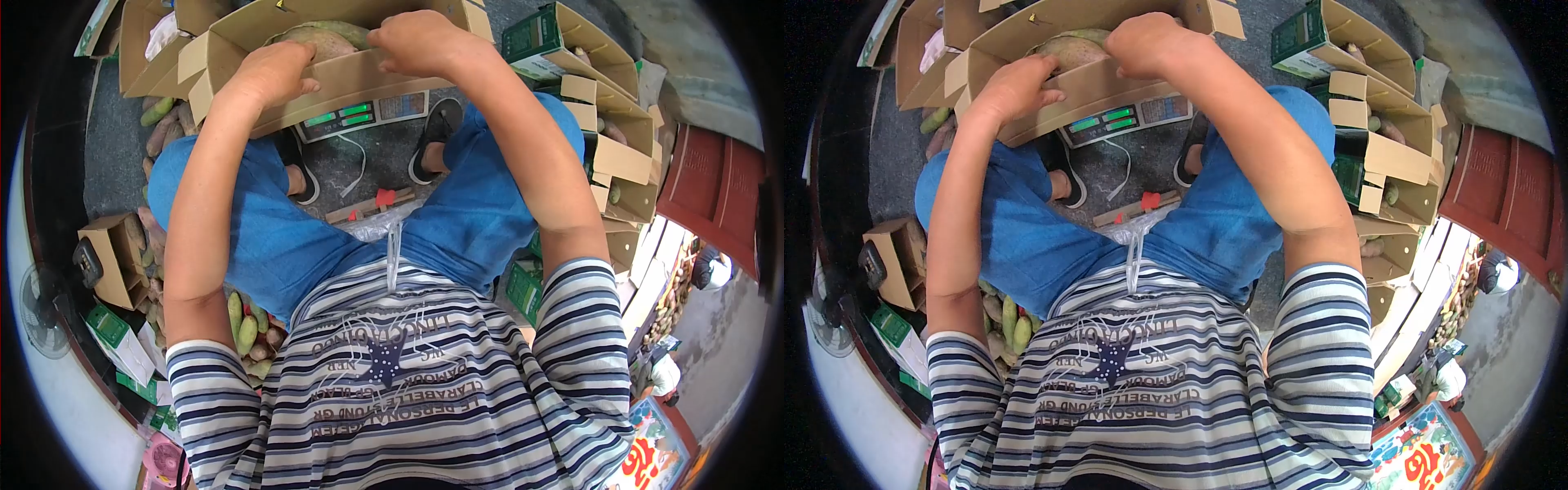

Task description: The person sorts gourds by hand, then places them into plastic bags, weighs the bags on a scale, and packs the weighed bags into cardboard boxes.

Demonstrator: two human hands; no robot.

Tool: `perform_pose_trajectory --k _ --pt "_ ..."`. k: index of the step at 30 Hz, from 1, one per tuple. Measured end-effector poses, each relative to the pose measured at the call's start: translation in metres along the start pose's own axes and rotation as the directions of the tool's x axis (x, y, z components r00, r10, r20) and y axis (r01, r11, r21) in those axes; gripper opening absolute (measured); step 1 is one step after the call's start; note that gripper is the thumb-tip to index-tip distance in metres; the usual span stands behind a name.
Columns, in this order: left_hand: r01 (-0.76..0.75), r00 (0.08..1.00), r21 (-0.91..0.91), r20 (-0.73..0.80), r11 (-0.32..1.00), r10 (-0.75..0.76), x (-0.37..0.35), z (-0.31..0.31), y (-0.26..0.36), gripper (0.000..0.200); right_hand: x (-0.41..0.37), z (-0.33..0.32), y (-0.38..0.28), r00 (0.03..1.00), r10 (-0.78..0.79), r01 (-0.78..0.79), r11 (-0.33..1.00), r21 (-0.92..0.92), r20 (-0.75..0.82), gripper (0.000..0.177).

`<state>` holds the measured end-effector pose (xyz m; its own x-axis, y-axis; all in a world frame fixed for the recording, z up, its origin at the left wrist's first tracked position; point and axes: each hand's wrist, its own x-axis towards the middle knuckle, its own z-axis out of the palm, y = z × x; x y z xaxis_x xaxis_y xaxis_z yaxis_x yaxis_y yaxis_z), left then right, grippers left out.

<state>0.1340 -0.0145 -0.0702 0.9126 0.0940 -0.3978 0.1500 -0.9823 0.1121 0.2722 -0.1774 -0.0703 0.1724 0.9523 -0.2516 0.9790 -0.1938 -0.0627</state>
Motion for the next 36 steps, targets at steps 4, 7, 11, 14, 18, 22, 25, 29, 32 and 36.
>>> perform_pose_trajectory --k 4,7,11,14,18,22,25,29,32,36 --pt "-0.003 1.000 0.000 0.011 1.000 0.003 0.000 0.001 -0.001 0.042 0.002 -0.004 -0.002 0.992 0.033 -0.031 0.999 -0.020 0.125 0.034" --pt "0.001 1.000 -0.003 0.010 1.000 -0.001 0.001 0.002 -0.002 0.042 0.002 -0.004 -0.001 0.991 0.037 -0.034 0.999 -0.031 0.127 0.034" --pt "0.013 0.999 0.007 0.033 1.000 -0.013 0.001 -0.001 0.001 0.040 0.000 -0.005 -0.004 0.993 0.042 -0.040 0.999 -0.016 0.108 0.033" --pt "0.013 1.000 -0.003 0.013 1.000 -0.013 0.001 0.000 0.001 0.039 -0.001 -0.003 -0.002 1.000 0.012 -0.012 1.000 0.006 0.016 0.027" --pt "0.003 1.000 -0.025 0.003 1.000 -0.003 0.000 0.001 0.000 0.040 0.000 -0.001 -0.001 0.999 -0.014 0.014 1.000 0.011 -0.029 0.025" --pt "0.016 1.000 -0.028 0.011 0.999 -0.015 0.000 0.000 0.002 0.043 0.000 -0.005 -0.003 1.000 0.012 -0.012 1.000 0.027 0.000 0.026" --pt "0.022 1.000 -0.022 0.020 1.000 -0.022 0.001 -0.002 0.004 0.044 -0.003 -0.013 -0.006 0.998 0.040 -0.041 0.999 0.030 0.050 0.026" --pt "0.012 1.000 -0.022 0.011 1.000 -0.011 0.000 -0.001 0.004 0.044 -0.005 -0.012 -0.006 0.998 0.049 -0.050 0.999 0.022 0.038 0.027" --pt "-0.004 1.000 -0.020 0.002 1.000 0.004 0.001 0.001 0.002 0.044 -0.007 -0.014 -0.006 0.998 0.046 -0.047 0.999 0.024 0.037 0.027" --pt "0.005 1.000 -0.022 0.000 1.000 -0.005 0.000 -0.001 0.004 0.043 -0.004 -0.011 -0.005 0.998 0.046 -0.047 0.998 0.028 0.040 0.027"
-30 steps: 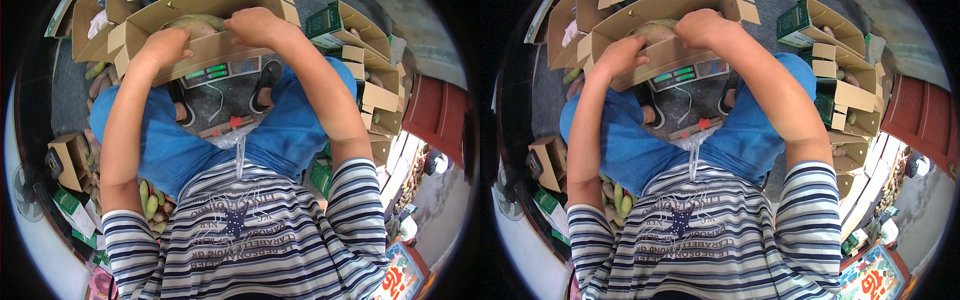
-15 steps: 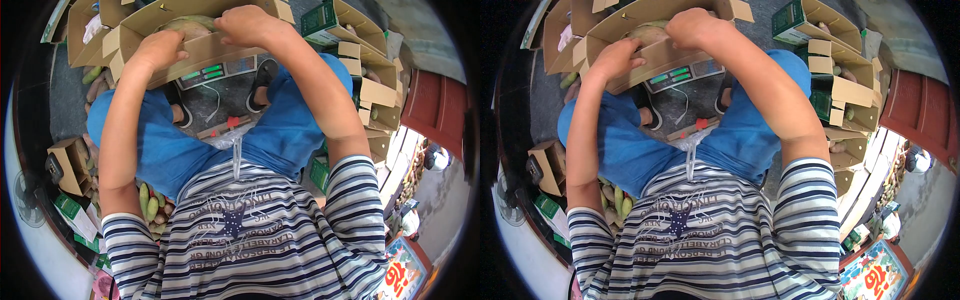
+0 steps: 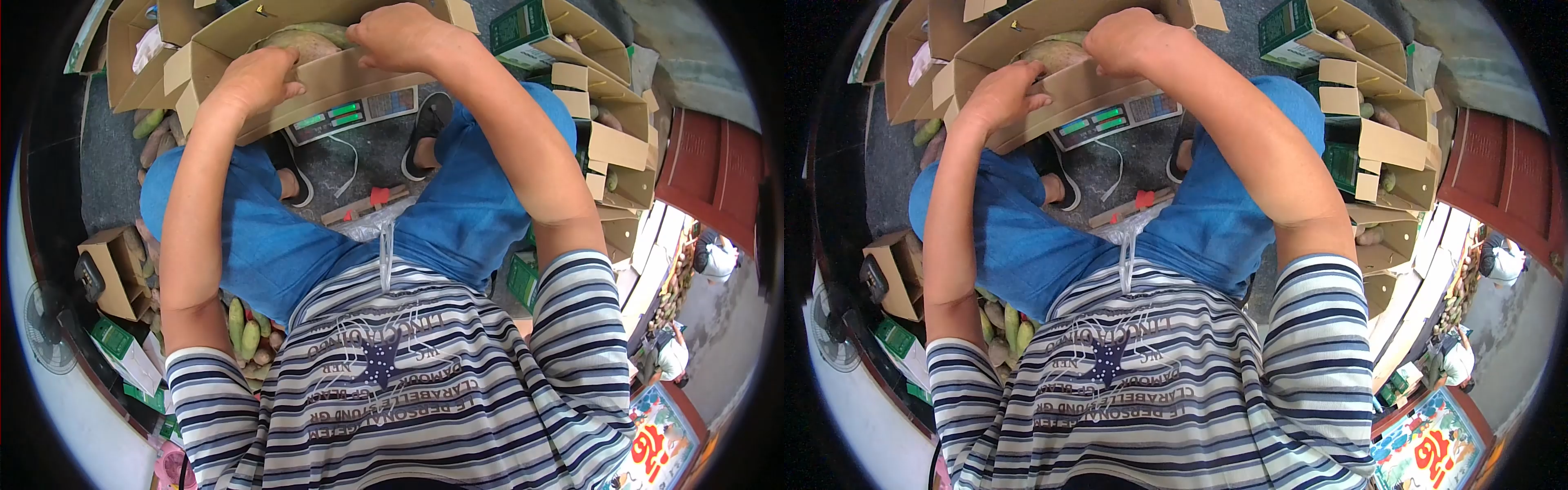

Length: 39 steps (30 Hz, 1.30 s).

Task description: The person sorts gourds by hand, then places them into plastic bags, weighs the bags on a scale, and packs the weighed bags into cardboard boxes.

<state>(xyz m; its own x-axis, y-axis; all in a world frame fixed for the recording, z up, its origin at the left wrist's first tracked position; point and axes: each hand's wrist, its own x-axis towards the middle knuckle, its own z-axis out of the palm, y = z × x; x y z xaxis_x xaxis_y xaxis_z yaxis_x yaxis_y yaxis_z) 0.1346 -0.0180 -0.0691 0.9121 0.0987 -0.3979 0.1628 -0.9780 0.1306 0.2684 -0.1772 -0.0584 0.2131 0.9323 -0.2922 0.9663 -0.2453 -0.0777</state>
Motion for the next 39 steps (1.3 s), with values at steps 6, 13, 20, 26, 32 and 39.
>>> perform_pose_trajectory --k 6,13,20,26,32,39 --pt "-0.006 1.000 0.008 0.011 1.000 0.005 0.0030 0.0016 -0.0014 0.041 0.0011 -0.0025 0.0027 0.999 -0.025 0.026 0.999 -0.019 0.020 0.030" --pt "-0.001 1.000 0.013 0.005 1.000 0.001 0.0031 0.0019 -0.0011 0.042 0.0011 -0.0025 0.0034 0.999 -0.032 0.033 0.999 -0.018 0.009 0.032" --pt "0.001 1.000 0.004 0.007 1.000 -0.001 0.0013 -0.0008 0.0009 0.043 0.0014 -0.0020 0.0033 0.999 -0.032 0.032 0.999 -0.019 0.008 0.031" --pt "-0.007 1.000 0.019 0.000 1.000 0.007 0.0023 0.0016 -0.0009 0.043 0.0026 0.0008 0.0051 0.999 -0.036 0.036 0.999 -0.007 -0.008 0.031" --pt "-0.013 1.000 0.020 -0.001 1.000 0.013 0.0024 0.0002 0.0008 0.042 0.0019 0.0011 -0.0009 1.000 -0.006 0.006 1.000 -0.006 0.021 0.024" --pt "-0.011 1.000 0.007 0.001 1.000 0.011 0.0040 -0.0004 0.0016 0.040 0.0028 0.0054 0.0030 0.999 -0.044 0.044 0.999 -0.021 -0.026 0.023"
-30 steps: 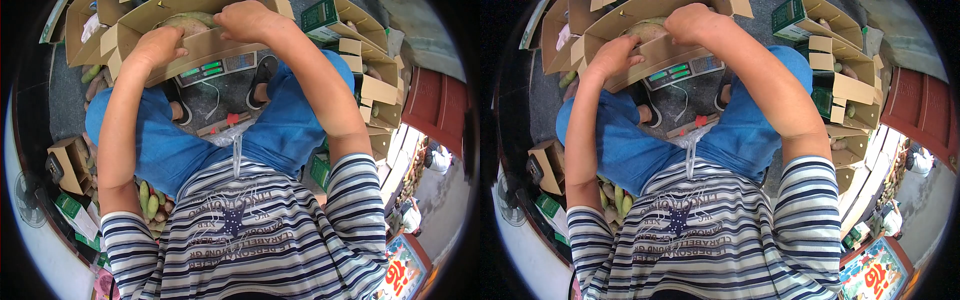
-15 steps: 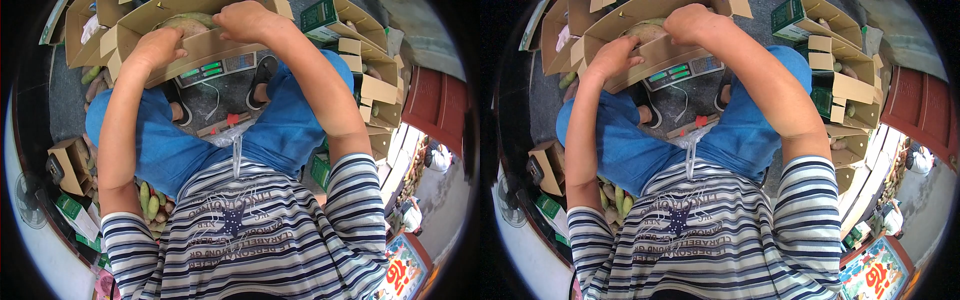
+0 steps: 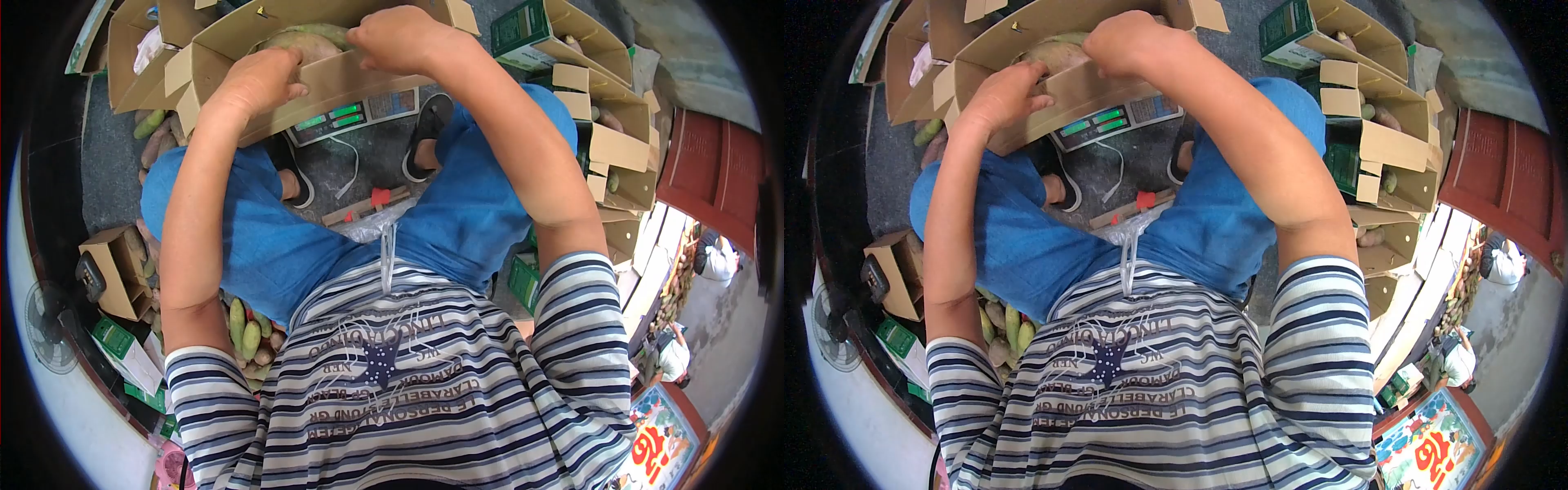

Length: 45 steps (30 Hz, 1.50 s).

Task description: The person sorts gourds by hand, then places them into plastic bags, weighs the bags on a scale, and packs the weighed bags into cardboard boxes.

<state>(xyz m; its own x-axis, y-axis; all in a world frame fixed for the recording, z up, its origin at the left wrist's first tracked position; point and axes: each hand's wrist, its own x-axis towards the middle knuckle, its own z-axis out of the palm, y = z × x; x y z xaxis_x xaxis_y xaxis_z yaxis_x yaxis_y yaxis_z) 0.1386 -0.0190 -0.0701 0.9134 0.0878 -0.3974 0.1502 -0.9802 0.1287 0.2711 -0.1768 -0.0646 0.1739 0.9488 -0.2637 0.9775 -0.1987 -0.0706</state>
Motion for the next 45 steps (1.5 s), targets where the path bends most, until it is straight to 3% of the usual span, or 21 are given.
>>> perform_pose_trajectory --k 2,5,8,11,14,17,20,21,23,24,26,29,30,32,34,36,38,40,45 --pt "-0.016 0.997 -0.016 -0.075 1.000 0.015 -0.002 0.004 0.000 0.034 -0.001 0.000 0.000 1.000 0.003 -0.003 1.000 -0.003 0.022 0.027" --pt "-0.020 0.998 -0.010 -0.067 1.000 0.019 -0.002 0.004 0.000 0.033 0.000 0.003 0.001 1.000 0.001 -0.001 1.000 0.001 0.003 0.024" --pt "0.018 0.997 0.014 0.069 1.000 -0.018 0.001 0.000 0.002 0.042 0.002 0.007 0.003 1.000 0.001 -0.001 1.000 0.000 -0.014 0.020" --pt "0.010 0.998 0.034 0.068 0.999 -0.013 0.001 0.000 0.003 0.043 0.003 0.007 0.003 1.000 0.000 0.000 1.000 -0.008 -0.001 0.020" --pt "-0.025 0.998 -0.006 -0.058 1.000 0.025 -0.001 0.005 0.001 0.033 0.002 0.005 0.002 1.000 0.014 -0.013 1.000 -0.013 0.015 0.021" --pt "-0.010 0.998 -0.003 -0.065 1.000 0.010 -0.001 0.004 0.000 0.034 -0.001 0.003 0.002 1.000 0.022 -0.022 1.000 -0.013 -0.014 0.023" --pt "0.032 0.999 -0.018 0.016 0.999 -0.032 -0.002 -0.005 0.003 0.042 -0.003 -0.002 0.001 0.999 0.045 -0.045 0.999 -0.013 0.018 0.028" --pt "0.018 0.999 -0.018 -0.026 1.000 -0.019 -0.003 -0.005 0.003 0.041 -0.003 -0.003 0.000 0.998 0.057 -0.056 0.998 -0.014 0.042 0.032" --pt "-0.009 0.994 -0.016 -0.110 1.000 0.007 -0.005 -0.006 0.002 0.039 -0.002 -0.001 0.001 0.995 0.009 -0.012 1.000 -0.026 -0.102 0.024" --pt "-0.088 0.966 -0.059 -0.248 0.994 0.071 -0.006 -0.008 0.003 0.038 -0.002 0.000 0.002 0.985 -0.015 0.010 0.999 -0.033 -0.173 0.022" --pt "-0.257 0.842 -0.107 -0.512 0.960 0.169 -0.005 -0.014 0.008 0.036 0.004 -0.001 0.003 0.942 0.004 0.021 0.997 0.072 -0.335 0.030" --pt "-0.472 0.619 -0.352 -0.785 0.808 0.019 -0.009 -0.027 0.022 0.034 0.007 -0.010 0.002 0.878 0.095 0.040 0.962 0.271 -0.469 0.034" --pt "-0.487 0.578 -0.390 -0.815 0.781 -0.046 -0.015 -0.031 0.029 0.032 0.007 -0.016 0.000 0.860 0.135 0.048 0.939 0.341 -0.492 0.034" --pt "-0.577 0.533 -0.409 -0.844 0.707 -0.054 -0.012 -0.028 0.030 0.052 0.009 -0.025 -0.006 0.906 0.190 0.181 0.633 0.753 -0.378 0.032" --pt "-0.656 0.489 -0.420 -0.869 0.628 -0.070 -0.011 -0.024 0.029 0.073 0.015 -0.024 -0.015 0.952 0.182 0.205 0.221 0.953 -0.247 0.029" --pt "-0.603 0.440 -0.217 -0.893 0.768 0.093 -0.016 -0.032 0.028 0.077 0.020 -0.021 -0.016 0.967 0.093 0.225 0.117 0.967 -0.236 0.027" --pt "-0.590 0.444 -0.194 -0.889 0.784 0.114 -0.017 -0.031 0.026 0.080 0.023 -0.021 -0.014 0.977 0.004 0.215 0.030 0.976 -0.215 0.025" --pt "-0.629 0.487 -0.357 -0.873 0.690 -0.007 -0.012 -0.025 0.023 0.082 0.021 -0.028 -0.005 0.981 -0.079 0.178 -0.032 0.984 -0.180 0.023" --pt "-0.745 0.393 -0.335 -0.919 0.577 -0.026 -0.005 -0.024 0.023 0.082 0.013 -0.037 -0.001 0.978 -0.153 0.116 -0.149 0.982 -0.139 0.021"
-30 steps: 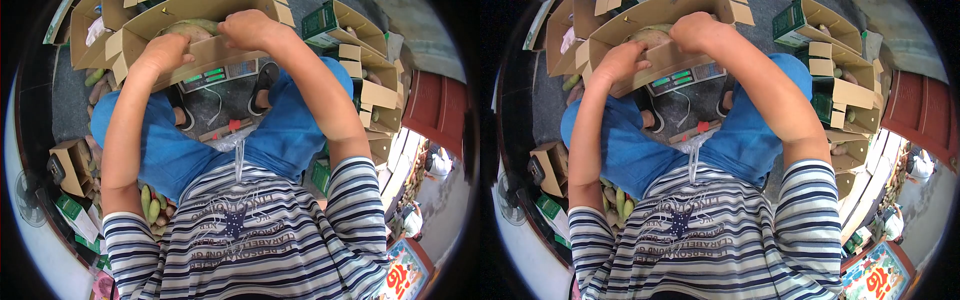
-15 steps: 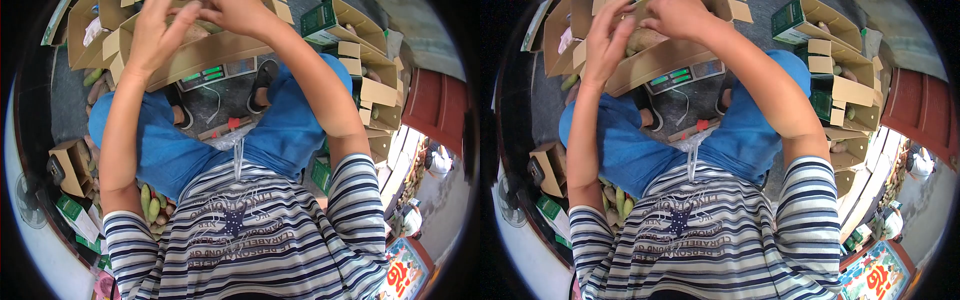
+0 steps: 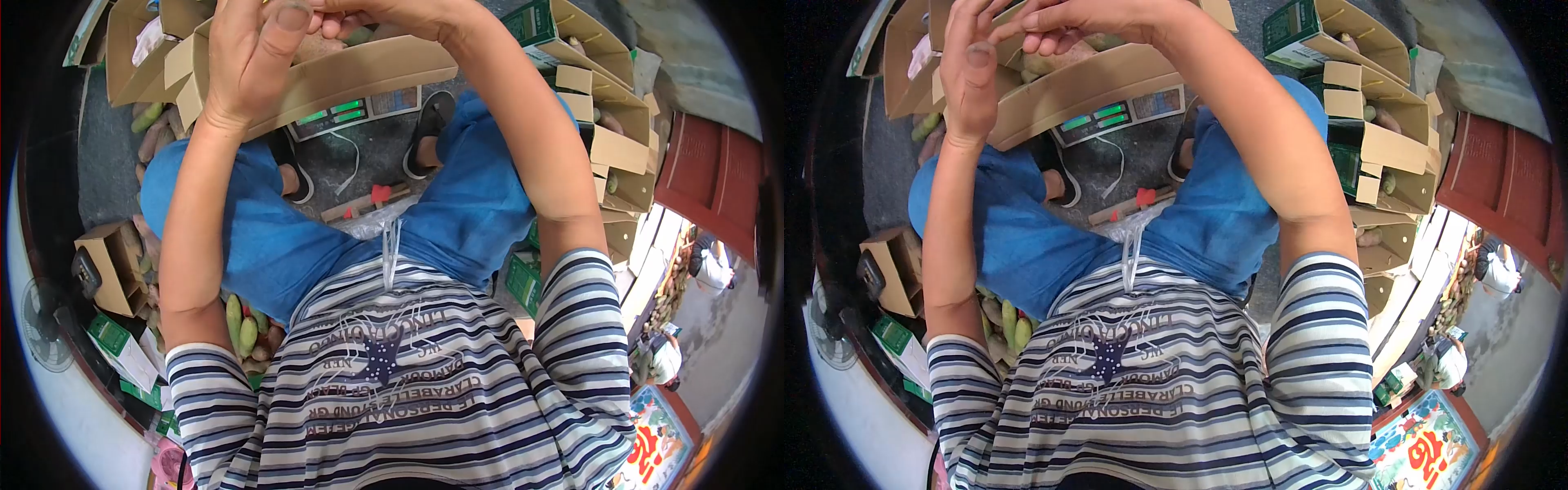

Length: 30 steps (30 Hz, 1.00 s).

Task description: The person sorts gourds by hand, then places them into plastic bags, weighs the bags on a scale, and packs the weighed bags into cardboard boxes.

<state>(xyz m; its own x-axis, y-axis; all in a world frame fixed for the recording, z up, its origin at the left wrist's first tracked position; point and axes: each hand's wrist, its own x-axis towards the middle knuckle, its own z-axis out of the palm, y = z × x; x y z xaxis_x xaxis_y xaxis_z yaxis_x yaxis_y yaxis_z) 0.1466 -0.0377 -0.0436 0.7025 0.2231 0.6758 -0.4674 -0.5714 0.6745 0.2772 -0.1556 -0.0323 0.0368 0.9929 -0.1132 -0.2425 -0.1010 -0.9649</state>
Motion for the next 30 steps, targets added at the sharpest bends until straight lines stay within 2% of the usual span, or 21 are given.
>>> perform_pose_trajectory --k 3,6,8,12,15,17,18,20,23,24,26,28,29,30 --pt "-0.013 0.996 0.139 0.088 0.990 0.001 -0.002 -0.005 0.008 0.081 0.001 0.002 0.003 0.999 0.029 -0.030 0.999 -0.017 -0.042 0.020" --pt "-0.157 0.973 0.306 0.212 0.939 0.093 0.003 -0.010 0.023 0.079 0.008 0.001 0.012 0.999 0.024 -0.025 1.000 -0.017 -0.039 0.019" --pt "-0.230 0.956 0.339 0.255 0.912 0.147 0.004 -0.010 0.023 0.078 0.011 0.003 0.021 0.996 0.014 -0.013 1.000 0.014 -0.085 0.019" --pt "-0.250 0.951 0.335 0.261 0.908 0.166 0.002 -0.009 0.012 0.077 0.016 0.006 0.030 0.986 0.020 -0.010 0.998 0.059 -0.164 0.019" --pt "-0.264 0.953 0.316 0.233 0.911 0.195 0.003 -0.008 0.008 0.079 0.014 0.003 0.026 0.988 0.019 -0.007 0.997 0.078 -0.154 0.020" --pt "-0.132 0.985 0.222 0.136 0.966 0.103 0.003 -0.005 0.015 0.081 0.010 0.002 0.020 0.994 0.019 0.001 0.982 0.188 -0.104 0.019" --pt "0.000 0.998 0.125 0.067 0.992 -0.008 0.004 0.001 0.030 0.082 0.009 0.002 0.019 0.997 0.016 0.004 0.970 0.243 -0.081 0.019" --pt "0.113 0.993 0.004 -0.019 0.994 -0.113 0.003 0.006 0.033 0.084 0.005 0.006 0.014 0.998 0.017 0.007 0.944 0.330 -0.068 0.018" --pt "-0.003 1.000 0.047 -0.023 0.999 0.004 -0.002 0.005 0.009 0.086 0.002 0.010 0.009 0.997 0.040 -0.014 0.933 0.359 -0.065 0.018" --pt "-0.096 0.995 0.107 0.037 0.990 0.092 -0.001 -0.001 0.004 0.086 0.006 0.006 0.016 0.997 0.036 -0.011 0.936 0.353 -0.064 0.018" --pt "-0.163 0.982 0.174 0.122 0.971 0.143 -0.002 -0.006 0.001 0.085 0.013 0.001 0.032 0.995 0.036 -0.005 0.944 0.329 -0.088 0.018" --pt "-0.142 0.979 0.208 0.173 0.968 0.106 -0.004 -0.007 0.005 0.085 0.019 -0.001 0.045 0.989 0.043 0.001 0.955 0.295 -0.143 0.019" --pt "-0.149 0.974 0.227 0.204 0.962 0.102 -0.004 -0.007 0.006 0.084 0.018 0.008 0.045 0.969 0.100 -0.031 0.956 0.293 -0.224 0.020" --pt "-0.190 0.960 0.252 0.249 0.949 0.126 -0.002 -0.009 0.008 0.083 0.018 0.009 0.045 0.968 0.098 -0.024 0.952 0.306 -0.230 0.019"
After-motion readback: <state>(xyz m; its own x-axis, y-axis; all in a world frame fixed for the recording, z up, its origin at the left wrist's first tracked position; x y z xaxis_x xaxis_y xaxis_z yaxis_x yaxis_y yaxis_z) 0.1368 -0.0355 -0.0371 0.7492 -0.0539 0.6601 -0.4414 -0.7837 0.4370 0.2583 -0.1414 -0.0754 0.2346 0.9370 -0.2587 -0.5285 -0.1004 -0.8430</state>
